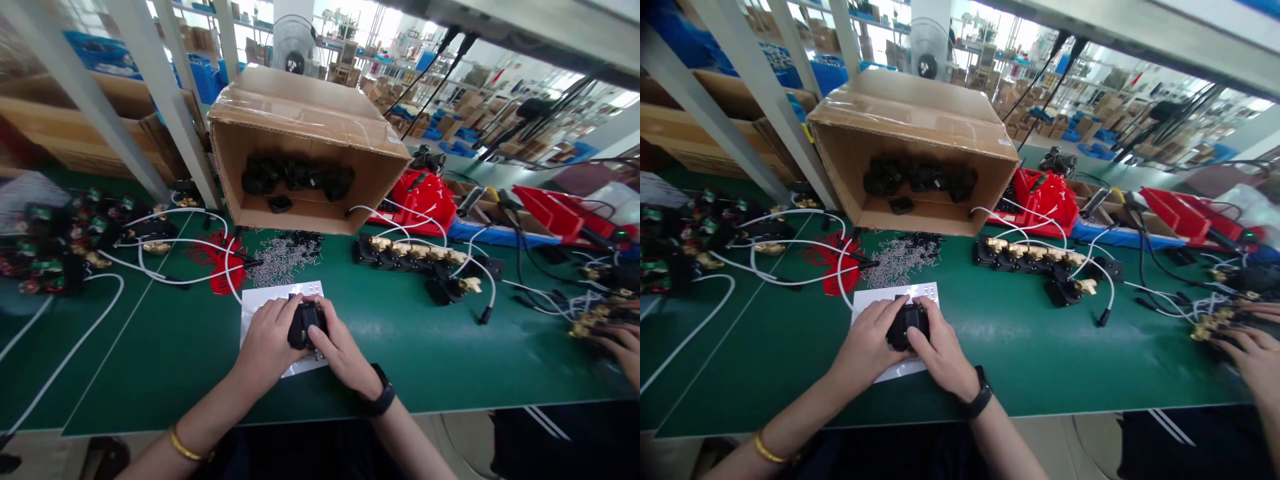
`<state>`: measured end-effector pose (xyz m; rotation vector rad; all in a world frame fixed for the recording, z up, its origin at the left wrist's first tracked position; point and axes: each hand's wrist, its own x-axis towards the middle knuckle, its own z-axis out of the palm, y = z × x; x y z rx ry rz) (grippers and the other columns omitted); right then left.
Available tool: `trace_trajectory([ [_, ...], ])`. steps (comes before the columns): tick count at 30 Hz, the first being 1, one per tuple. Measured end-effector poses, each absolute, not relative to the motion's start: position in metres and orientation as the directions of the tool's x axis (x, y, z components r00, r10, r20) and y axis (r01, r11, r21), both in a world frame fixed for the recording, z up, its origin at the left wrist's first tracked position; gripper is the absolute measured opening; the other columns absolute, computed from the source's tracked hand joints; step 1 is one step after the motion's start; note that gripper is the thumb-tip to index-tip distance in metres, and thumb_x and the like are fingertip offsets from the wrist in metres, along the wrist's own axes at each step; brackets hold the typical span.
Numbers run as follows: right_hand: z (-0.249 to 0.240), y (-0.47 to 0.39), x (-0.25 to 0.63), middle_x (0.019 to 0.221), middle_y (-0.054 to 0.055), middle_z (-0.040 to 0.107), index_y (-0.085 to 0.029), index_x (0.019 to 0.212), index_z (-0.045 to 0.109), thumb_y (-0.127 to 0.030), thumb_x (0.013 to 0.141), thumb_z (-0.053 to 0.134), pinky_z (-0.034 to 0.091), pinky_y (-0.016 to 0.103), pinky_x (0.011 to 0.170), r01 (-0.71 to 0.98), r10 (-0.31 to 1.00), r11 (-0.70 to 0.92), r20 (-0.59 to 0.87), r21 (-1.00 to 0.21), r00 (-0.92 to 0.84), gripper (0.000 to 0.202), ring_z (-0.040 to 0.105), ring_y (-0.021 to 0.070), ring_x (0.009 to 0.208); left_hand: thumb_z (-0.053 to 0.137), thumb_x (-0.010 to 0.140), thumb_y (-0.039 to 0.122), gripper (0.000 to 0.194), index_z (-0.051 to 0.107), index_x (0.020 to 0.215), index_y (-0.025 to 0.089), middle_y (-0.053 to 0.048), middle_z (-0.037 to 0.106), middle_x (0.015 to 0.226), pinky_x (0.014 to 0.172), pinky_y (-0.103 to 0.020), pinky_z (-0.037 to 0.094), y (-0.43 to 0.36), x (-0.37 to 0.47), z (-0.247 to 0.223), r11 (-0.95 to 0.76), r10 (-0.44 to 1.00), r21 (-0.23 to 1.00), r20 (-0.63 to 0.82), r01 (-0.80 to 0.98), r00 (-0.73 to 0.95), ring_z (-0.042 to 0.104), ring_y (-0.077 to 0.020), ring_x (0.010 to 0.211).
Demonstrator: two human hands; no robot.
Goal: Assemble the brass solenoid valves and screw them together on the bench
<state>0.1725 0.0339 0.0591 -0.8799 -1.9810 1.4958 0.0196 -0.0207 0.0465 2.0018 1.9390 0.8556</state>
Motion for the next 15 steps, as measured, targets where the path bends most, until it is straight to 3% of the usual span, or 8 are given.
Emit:
trace_trajectory([
  [4, 0.055, 0.034, 0.173, 0.118, 0.007, 0.049, -0.021, 0.129, 0.035, -0.04, 0.091, 0.04, 0.039, 0.031, 0.092, 0.194, 0.766, 0.133, -0.023, -0.972, -0.642, 0.042, 0.05, 0.0186, 0.105, 0.078, 0.059, 0.031, 0.076, 0.04, 0.123, 0.018, -0.009, 0.055, 0.107, 0.085, -0.042, 0.045, -0.022, 0.016, 0.042, -0.063, 0.979, 0.653, 0.188, 0.754, -0.081, 0.052, -0.0271, 0.098],
  [6, 0.049, 0.035, 0.175, 0.097, 0.004, 0.054, -0.023, 0.129, 0.034, -0.045, 0.091, 0.037, 0.047, 0.025, 0.069, 0.158, 0.747, -0.009, -0.111, -0.987, -0.656, 0.044, 0.056, 0.0136, 0.076, 0.078, 0.06, 0.031, 0.076, 0.04, 0.124, 0.018, -0.009, 0.055, 0.107, 0.085, -0.042, 0.044, -0.023, 0.015, 0.043, -0.049, 0.985, 0.656, 0.156, 0.753, -0.073, 0.052, -0.0269, 0.099],
  [8, 0.044, 0.036, 0.176, 0.07, -0.002, 0.048, -0.024, 0.131, 0.03, -0.049, 0.091, 0.035, 0.037, 0.019, 0.043, 0.147, 0.691, -0.179, -0.231, -0.973, -0.685, 0.048, 0.04, 0.0075, 0.045, 0.077, 0.061, 0.034, 0.075, 0.04, 0.125, 0.016, -0.01, 0.056, 0.104, 0.084, -0.043, 0.044, -0.023, 0.015, 0.046, -0.042, 0.99, 0.636, 0.131, 0.771, -0.054, 0.051, -0.0274, 0.097],
  [9, 0.042, 0.036, 0.176, 0.062, -0.005, 0.043, -0.024, 0.132, 0.028, -0.05, 0.091, 0.033, 0.031, 0.018, 0.038, 0.147, 0.673, -0.233, -0.269, -0.961, -0.689, 0.049, 0.032, 0.0063, 0.038, 0.077, 0.062, 0.035, 0.075, 0.041, 0.125, 0.015, -0.01, 0.056, 0.103, 0.083, -0.043, 0.044, -0.022, 0.015, 0.047, -0.035, 0.992, 0.628, 0.117, 0.778, -0.05, 0.051, -0.0277, 0.096],
  [11, 0.041, 0.035, 0.174, 0.064, -0.004, 0.045, -0.023, 0.131, 0.029, -0.05, 0.092, 0.031, 0.037, 0.019, 0.042, 0.153, 0.69, -0.198, -0.249, -0.968, -0.68, 0.047, 0.038, 0.0076, 0.042, 0.077, 0.06, 0.038, 0.076, 0.042, 0.124, 0.014, -0.01, 0.057, 0.1, 0.082, -0.044, 0.044, -0.02, 0.016, 0.048, -0.019, 0.994, 0.636, 0.094, 0.771, -0.053, 0.051, -0.0282, 0.094],
  [13, 0.041, 0.031, 0.169, 0.09, 0.004, 0.055, -0.021, 0.128, 0.033, -0.045, 0.092, 0.033, 0.048, 0.026, 0.07, 0.188, 0.742, -0.025, -0.145, -0.982, -0.654, 0.044, 0.056, 0.0136, 0.074, 0.078, 0.058, 0.037, 0.078, 0.042, 0.124, 0.016, -0.009, 0.057, 0.1, 0.083, -0.044, 0.043, -0.019, 0.016, 0.046, -0.014, 0.994, 0.68, 0.091, 0.733, -0.066, 0.051, -0.0281, 0.094],
  [15, 0.042, 0.027, 0.162, 0.119, 0.01, 0.048, -0.018, 0.13, 0.032, -0.039, 0.092, 0.036, 0.039, 0.035, 0.094, 0.279, 0.781, 0.124, -0.08, -0.952, -0.619, 0.044, 0.05, 0.0198, 0.107, 0.078, 0.059, 0.032, 0.08, 0.038, 0.127, 0.018, -0.008, 0.056, 0.103, 0.085, -0.043, 0.043, -0.02, 0.016, 0.043, -0.018, 0.991, 0.735, 0.103, 0.677, -0.086, 0.051, -0.0273, 0.097],
])
